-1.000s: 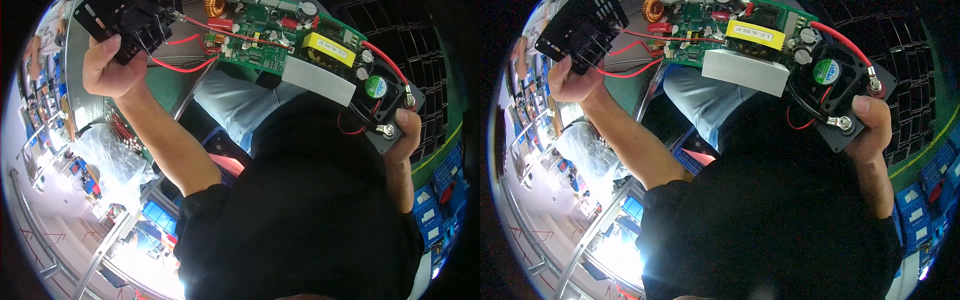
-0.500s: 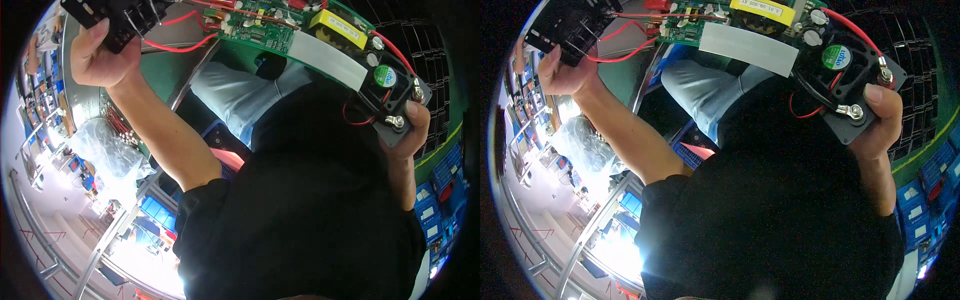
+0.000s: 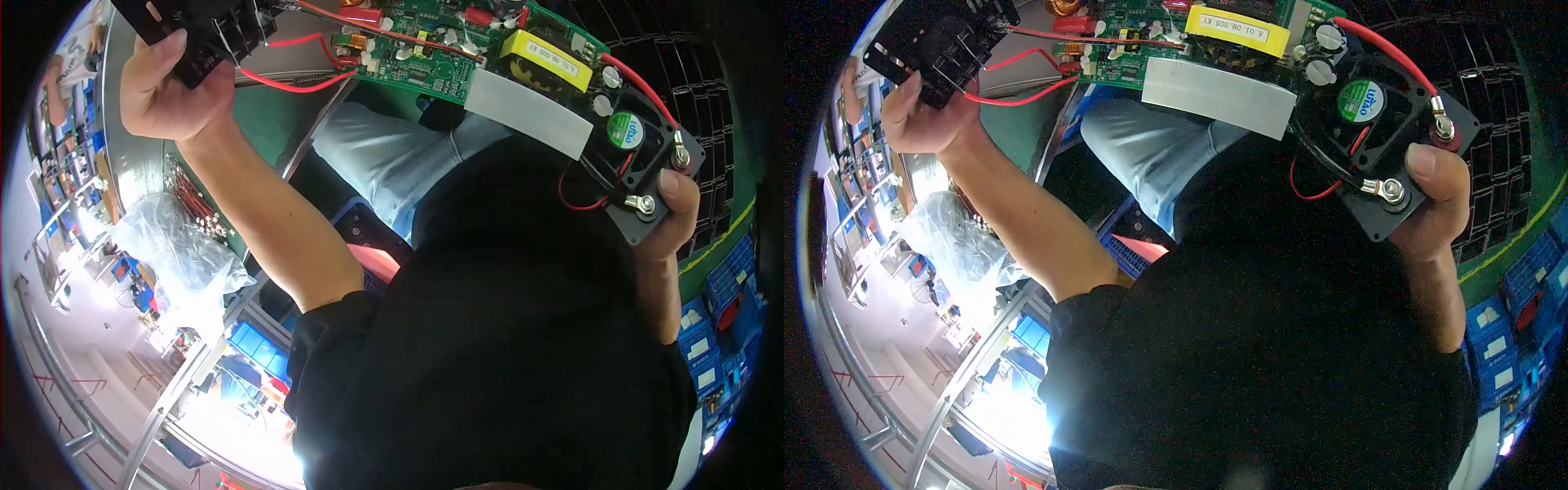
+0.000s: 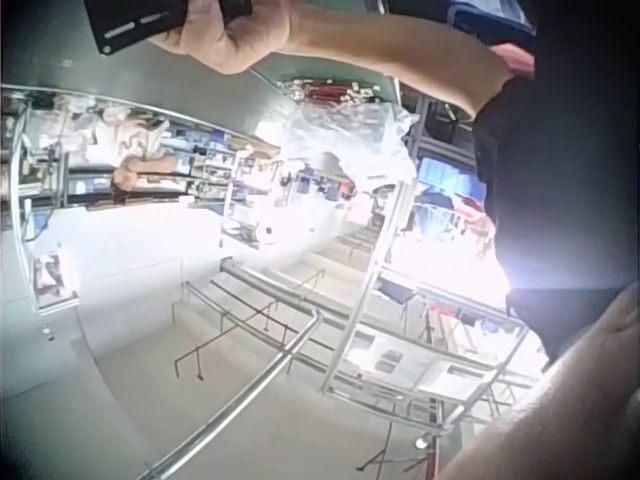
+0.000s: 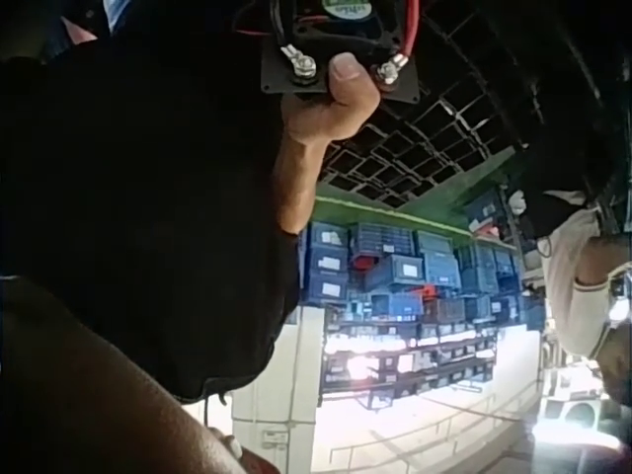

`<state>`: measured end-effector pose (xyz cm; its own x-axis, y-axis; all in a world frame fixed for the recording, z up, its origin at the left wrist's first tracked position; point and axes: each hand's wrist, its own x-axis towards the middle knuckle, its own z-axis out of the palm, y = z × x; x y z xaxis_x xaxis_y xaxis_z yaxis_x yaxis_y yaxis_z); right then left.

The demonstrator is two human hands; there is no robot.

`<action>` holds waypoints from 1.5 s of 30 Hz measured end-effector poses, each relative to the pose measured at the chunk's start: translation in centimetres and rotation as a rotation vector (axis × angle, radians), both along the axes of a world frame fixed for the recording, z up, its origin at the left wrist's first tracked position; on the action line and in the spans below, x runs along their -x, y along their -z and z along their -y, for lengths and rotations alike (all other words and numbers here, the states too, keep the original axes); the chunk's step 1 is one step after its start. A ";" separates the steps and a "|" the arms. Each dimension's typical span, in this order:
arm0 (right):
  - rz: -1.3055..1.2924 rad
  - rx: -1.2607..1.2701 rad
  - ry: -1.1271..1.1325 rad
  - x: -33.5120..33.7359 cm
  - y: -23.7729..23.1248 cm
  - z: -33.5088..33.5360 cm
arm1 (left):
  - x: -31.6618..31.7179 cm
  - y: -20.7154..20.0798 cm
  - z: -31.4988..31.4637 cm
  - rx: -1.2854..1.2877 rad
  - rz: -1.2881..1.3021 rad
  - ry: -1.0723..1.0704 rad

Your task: Assembling electronic components, circuit boards, and heat sinks into a housing for a power supply or inverter.

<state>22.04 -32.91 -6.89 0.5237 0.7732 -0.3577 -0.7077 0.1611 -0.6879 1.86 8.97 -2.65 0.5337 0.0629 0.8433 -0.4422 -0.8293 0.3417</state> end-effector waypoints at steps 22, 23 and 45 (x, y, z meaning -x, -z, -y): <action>0.010 0.210 -0.251 -0.5 0.3 1.1 | -0.6 -4.1 6.3 1.107 -0.369 -0.087; -0.038 0.216 -0.225 -0.5 -0.2 1.1 | -0.7 -4.2 6.1 1.109 -0.397 -0.037; -0.036 0.279 -0.228 -2.0 -0.8 1.0 | 0.0 -4.6 5.9 1.103 -0.348 -0.139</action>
